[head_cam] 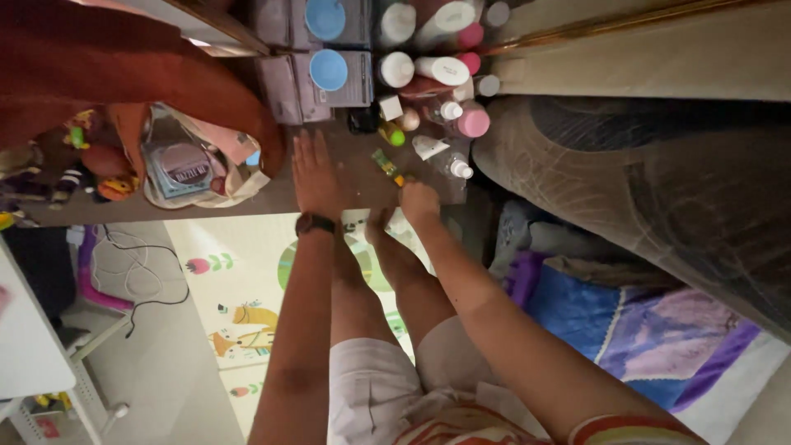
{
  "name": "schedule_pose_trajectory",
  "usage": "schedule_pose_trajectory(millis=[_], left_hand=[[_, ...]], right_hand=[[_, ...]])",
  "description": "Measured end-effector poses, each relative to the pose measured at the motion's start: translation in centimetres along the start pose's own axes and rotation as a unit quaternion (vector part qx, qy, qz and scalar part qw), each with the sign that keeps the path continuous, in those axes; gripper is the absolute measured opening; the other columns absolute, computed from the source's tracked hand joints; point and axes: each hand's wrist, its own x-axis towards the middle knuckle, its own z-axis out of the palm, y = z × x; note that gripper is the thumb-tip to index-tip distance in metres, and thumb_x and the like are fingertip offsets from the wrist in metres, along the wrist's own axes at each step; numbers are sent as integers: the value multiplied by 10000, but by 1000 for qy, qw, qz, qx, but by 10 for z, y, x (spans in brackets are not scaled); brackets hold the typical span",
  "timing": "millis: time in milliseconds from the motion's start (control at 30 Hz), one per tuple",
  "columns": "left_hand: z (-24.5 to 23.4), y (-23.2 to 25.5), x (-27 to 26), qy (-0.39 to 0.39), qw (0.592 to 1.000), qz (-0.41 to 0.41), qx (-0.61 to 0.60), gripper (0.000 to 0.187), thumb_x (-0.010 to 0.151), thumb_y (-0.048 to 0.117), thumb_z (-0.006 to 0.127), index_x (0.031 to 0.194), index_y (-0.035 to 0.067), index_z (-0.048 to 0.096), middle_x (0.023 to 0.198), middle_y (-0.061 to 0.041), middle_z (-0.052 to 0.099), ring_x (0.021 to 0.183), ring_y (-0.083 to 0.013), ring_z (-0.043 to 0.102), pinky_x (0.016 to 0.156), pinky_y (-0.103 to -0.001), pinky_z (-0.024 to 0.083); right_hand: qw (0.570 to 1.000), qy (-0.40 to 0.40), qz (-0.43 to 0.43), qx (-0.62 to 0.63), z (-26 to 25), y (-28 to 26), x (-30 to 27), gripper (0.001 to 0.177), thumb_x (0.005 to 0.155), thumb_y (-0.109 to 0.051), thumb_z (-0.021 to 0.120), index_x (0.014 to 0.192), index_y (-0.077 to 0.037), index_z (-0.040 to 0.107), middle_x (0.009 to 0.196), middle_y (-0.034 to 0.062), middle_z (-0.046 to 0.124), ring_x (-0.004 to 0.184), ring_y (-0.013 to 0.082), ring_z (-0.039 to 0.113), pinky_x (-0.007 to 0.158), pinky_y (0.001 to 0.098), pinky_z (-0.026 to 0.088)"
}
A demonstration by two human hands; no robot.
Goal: Folding a blanket, organizing toiletries, and managing electronic devices and cables in a bedroom.
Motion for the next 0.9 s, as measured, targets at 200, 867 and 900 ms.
schedule_pose_trajectory(millis=[200, 867, 900], left_hand=[[63, -55, 46, 0, 999, 4, 42, 791, 1018, 298, 656, 1622, -11, 250, 1678, -279, 227, 1546, -446, 221, 1241, -530, 229], [67, -55, 82, -16, 992, -122, -16, 873, 947, 171, 669, 1655, 31, 179, 1710, -228, 154, 1579, -433, 199, 1280, -503, 233], [71, -61, 84, 11, 989, -143, -36, 838, 993, 177, 656, 1663, 36, 174, 1718, -251, 140, 1575, -453, 205, 1277, -496, 252]], right_hand=[[998, 54, -10, 23, -27, -16, -2, 398, 911, -439, 673, 1001, -53, 643, 884, 189, 717, 774, 377, 728, 648, 492, 584], [935, 252, 14, 247, -232, -33, -92, 262, 920, -194, 752, 1139, -55, 714, 891, 147, 716, 772, 305, 728, 684, 409, 570], [939, 260, 6, 224, -244, -34, -90, 278, 910, -176, 760, 1151, -43, 715, 895, 159, 703, 781, 325, 710, 687, 429, 558]])
